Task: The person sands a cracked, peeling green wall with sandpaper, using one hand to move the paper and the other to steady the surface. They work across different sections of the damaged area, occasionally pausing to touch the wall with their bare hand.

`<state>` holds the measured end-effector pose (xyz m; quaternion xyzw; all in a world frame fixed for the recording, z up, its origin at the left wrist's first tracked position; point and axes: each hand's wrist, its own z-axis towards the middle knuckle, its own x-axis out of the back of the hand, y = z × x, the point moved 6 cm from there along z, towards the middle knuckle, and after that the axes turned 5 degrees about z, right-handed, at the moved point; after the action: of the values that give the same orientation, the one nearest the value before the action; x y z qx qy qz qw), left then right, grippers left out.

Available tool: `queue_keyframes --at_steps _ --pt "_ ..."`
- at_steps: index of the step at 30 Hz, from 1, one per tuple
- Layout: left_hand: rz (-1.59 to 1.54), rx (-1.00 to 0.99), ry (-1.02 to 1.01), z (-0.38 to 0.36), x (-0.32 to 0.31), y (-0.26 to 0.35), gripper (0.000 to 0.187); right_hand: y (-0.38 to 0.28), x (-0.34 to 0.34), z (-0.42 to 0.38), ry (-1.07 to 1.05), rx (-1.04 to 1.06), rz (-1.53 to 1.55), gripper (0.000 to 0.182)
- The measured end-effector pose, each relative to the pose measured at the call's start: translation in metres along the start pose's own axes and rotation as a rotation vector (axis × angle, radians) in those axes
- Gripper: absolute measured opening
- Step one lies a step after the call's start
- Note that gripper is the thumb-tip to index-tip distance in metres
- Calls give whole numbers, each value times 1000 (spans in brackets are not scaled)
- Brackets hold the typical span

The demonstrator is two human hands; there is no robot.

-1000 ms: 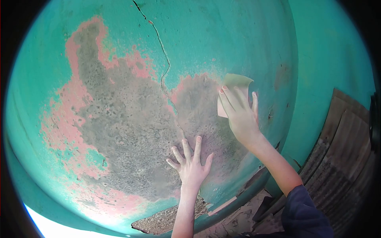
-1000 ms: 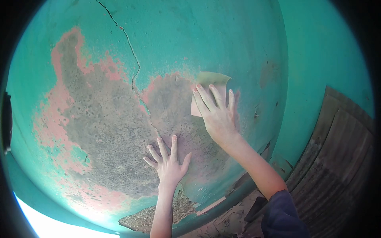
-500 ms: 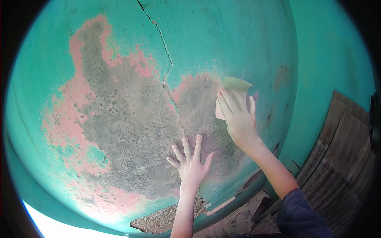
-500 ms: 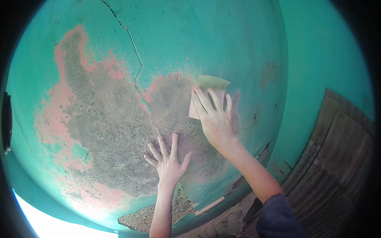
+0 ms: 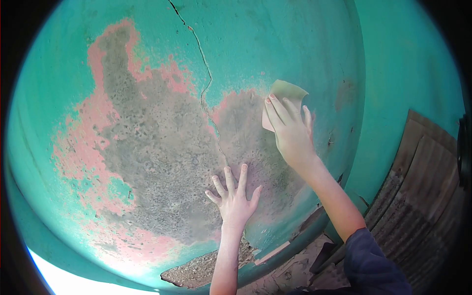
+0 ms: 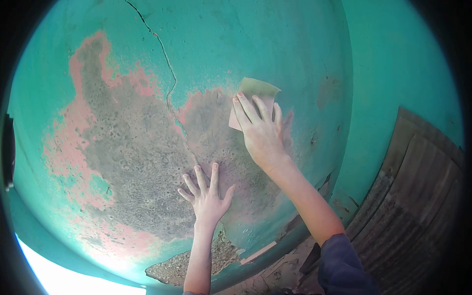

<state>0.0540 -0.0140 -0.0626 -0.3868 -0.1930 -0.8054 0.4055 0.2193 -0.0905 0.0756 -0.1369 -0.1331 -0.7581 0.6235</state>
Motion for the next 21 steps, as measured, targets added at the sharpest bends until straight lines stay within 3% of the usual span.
queue_keyframes --at_steps 16,21 --pt "-15 -15 0 -1 -1 0 86 8 -9 -21 -44 16 -25 64" --pt "-30 -11 -15 -2 2 1 86 9 -8 -22 31 23 11 61"
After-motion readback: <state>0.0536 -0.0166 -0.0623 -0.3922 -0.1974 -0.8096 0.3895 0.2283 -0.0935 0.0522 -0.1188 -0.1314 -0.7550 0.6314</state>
